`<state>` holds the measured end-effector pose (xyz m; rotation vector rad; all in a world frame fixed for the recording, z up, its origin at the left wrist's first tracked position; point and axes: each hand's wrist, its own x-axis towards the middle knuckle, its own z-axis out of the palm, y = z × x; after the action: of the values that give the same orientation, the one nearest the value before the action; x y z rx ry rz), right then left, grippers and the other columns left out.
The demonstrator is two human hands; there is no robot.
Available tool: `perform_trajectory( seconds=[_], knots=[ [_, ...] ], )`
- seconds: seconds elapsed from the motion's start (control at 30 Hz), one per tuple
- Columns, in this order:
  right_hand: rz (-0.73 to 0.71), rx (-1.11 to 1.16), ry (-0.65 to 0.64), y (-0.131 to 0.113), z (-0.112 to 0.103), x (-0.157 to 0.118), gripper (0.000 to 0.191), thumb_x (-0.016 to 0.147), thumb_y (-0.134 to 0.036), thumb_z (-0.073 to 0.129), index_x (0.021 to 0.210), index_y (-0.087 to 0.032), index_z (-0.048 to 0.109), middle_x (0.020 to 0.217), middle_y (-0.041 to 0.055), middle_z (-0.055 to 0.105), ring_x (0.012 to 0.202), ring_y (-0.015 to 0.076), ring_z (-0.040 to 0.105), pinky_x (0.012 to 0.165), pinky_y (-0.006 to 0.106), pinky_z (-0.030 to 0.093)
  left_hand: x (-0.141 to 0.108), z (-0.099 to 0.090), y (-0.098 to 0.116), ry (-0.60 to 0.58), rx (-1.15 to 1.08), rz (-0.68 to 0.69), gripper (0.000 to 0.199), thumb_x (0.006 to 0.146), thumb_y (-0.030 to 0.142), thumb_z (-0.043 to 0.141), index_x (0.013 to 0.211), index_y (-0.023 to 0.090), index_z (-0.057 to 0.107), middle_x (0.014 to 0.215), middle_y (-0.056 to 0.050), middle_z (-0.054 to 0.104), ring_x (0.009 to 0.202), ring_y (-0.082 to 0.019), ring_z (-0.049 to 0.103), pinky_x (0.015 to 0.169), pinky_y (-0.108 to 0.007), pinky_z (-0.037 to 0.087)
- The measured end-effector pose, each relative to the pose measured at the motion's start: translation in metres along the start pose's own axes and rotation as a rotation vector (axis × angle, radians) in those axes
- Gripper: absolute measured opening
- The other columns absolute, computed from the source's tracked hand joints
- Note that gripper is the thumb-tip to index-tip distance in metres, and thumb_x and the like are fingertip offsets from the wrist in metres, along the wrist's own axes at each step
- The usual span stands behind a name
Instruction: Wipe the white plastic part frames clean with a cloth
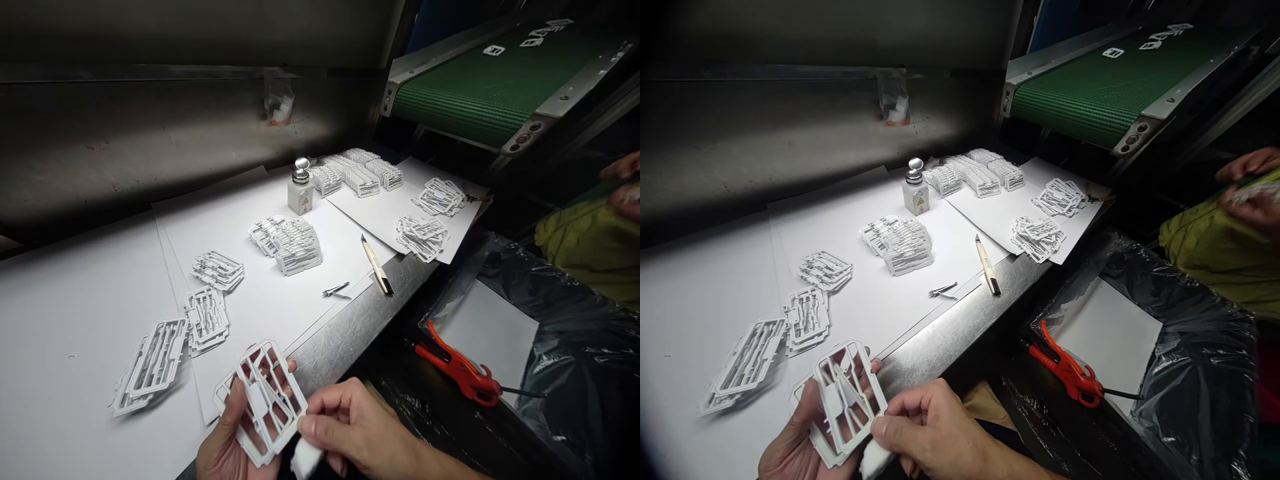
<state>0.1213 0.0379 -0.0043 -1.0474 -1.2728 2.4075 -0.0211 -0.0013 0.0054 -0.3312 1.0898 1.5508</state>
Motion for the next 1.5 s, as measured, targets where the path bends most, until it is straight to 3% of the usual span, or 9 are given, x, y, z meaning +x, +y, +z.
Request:
perform_trajectory(
  seconds=[0.13,0.23,0.37,0.57,0.7,0.83,1.03,1.33,1.5],
  knots=[
    [-0.096,0.042,0.025,0.003,-0.011,0.003,0.038,0.082,-0.046,0.054,0.068,-0.01,0.054,0.052,-0.0029,0.043,0.043,0.0043,0.036,0.04,0.015,0.026,-0.004,0.0,0.001,-0.007,0.009,-0.061,0.025,0.077,0.021,0.054,0.099,0.017,0.066,0.102,-0.018,0.064,0.093,-0.03,0.06,0.076,-0.042,0.051],
    [-0.18,-0.263,-0.06,-0.021,-0.035,-0.006,0.028,0.083,-0.035,0.055,0.07,-0.01,0.058,0.056,-0.0032,0.043,0.049,0.0049,0.036,0.044,0.016,0.026,-0.01,0.013,0.005,0.046,0.105,-0.135,0.04,0.082,0.044,0.046,0.101,0.014,0.064,0.104,-0.018,0.064,0.094,-0.03,0.06,0.074,-0.042,0.052],
    [-0.258,-0.877,-0.478,-0.073,-0.054,-0.014,0.007,0.08,-0.018,0.06,0.078,-0.013,0.064,0.062,-0.0041,0.051,0.054,0.0053,0.044,0.05,0.015,0.033,-0.011,0.025,0.003,-0.095,0.307,-0.303,0.049,0.083,0.05,0.038,0.098,0.009,0.06,0.091,-0.017,0.065,0.076,-0.028,0.063,0.052,-0.031,0.051],
    [-0.184,-1.42,-0.905,-0.112,-0.018,0.018,0.017,0.063,-0.016,0.074,0.054,-0.017,0.059,0.045,-0.0073,0.049,0.046,0.0084,0.046,0.043,0.018,0.033,-0.006,0.009,-0.018,-0.249,0.406,-0.747,0.048,0.076,0.058,0.048,0.065,0.014,0.061,0.045,-0.002,0.05,0.04,-0.009,0.048,0.042,-0.017,0.037],
    [-0.192,-1.424,-0.783,-0.11,-0.015,0.029,0.013,0.068,-0.023,0.069,0.059,-0.018,0.062,0.041,-0.0065,0.047,0.043,0.0093,0.043,0.04,0.019,0.031,-0.006,-0.005,-0.026,-0.49,0.419,-0.816,0.07,0.078,0.066,0.031,0.065,0.006,0.063,0.057,-0.018,0.059,0.058,-0.018,0.06,0.06,-0.021,0.044],
    [-0.341,-1.279,-0.463,-0.11,-0.04,0.018,0.008,0.075,-0.025,0.062,0.076,-0.018,0.065,0.054,-0.0047,0.055,0.05,0.0083,0.047,0.044,0.016,0.032,-0.002,-0.016,-0.03,-0.549,0.355,-0.633,0.064,0.078,0.061,0.04,0.084,0.003,0.065,0.067,-0.017,0.062,0.056,-0.014,0.058,0.054,-0.019,0.042],
    [-0.174,-0.987,-0.275,-0.095,-0.068,0.0,0.017,0.08,-0.031,0.059,0.083,-0.016,0.065,0.059,-0.0044,0.055,0.05,0.0049,0.044,0.043,0.012,0.031,0.002,-0.013,-0.032,-0.501,0.2,-0.341,0.066,0.062,0.073,0.046,0.091,0.018,0.066,0.07,-0.006,0.064,0.053,-0.018,0.058,0.048,-0.027,0.043],
    [-0.112,-0.861,-0.228,-0.069,-0.064,-0.007,0.026,0.079,-0.041,0.058,0.087,-0.018,0.066,0.06,-0.0045,0.054,0.052,0.0052,0.044,0.044,0.013,0.031,0.002,-0.006,-0.033,-0.432,0.181,-0.33,0.067,0.052,0.076,0.055,0.084,0.019,0.068,0.067,-0.008,0.065,0.051,-0.019,0.058,0.044,-0.025,0.04],
    [-0.117,-0.836,-0.216,-0.071,-0.058,-0.003,0.021,0.077,-0.036,0.061,0.087,-0.017,0.066,0.062,-0.0046,0.054,0.053,0.0049,0.043,0.045,0.013,0.03,-0.003,-0.006,-0.035,-0.229,0.204,-0.456,0.075,0.057,0.081,0.042,0.09,0.016,0.06,0.058,-0.007,0.062,0.046,-0.018,0.055,0.044,-0.026,0.04]
  ],
)
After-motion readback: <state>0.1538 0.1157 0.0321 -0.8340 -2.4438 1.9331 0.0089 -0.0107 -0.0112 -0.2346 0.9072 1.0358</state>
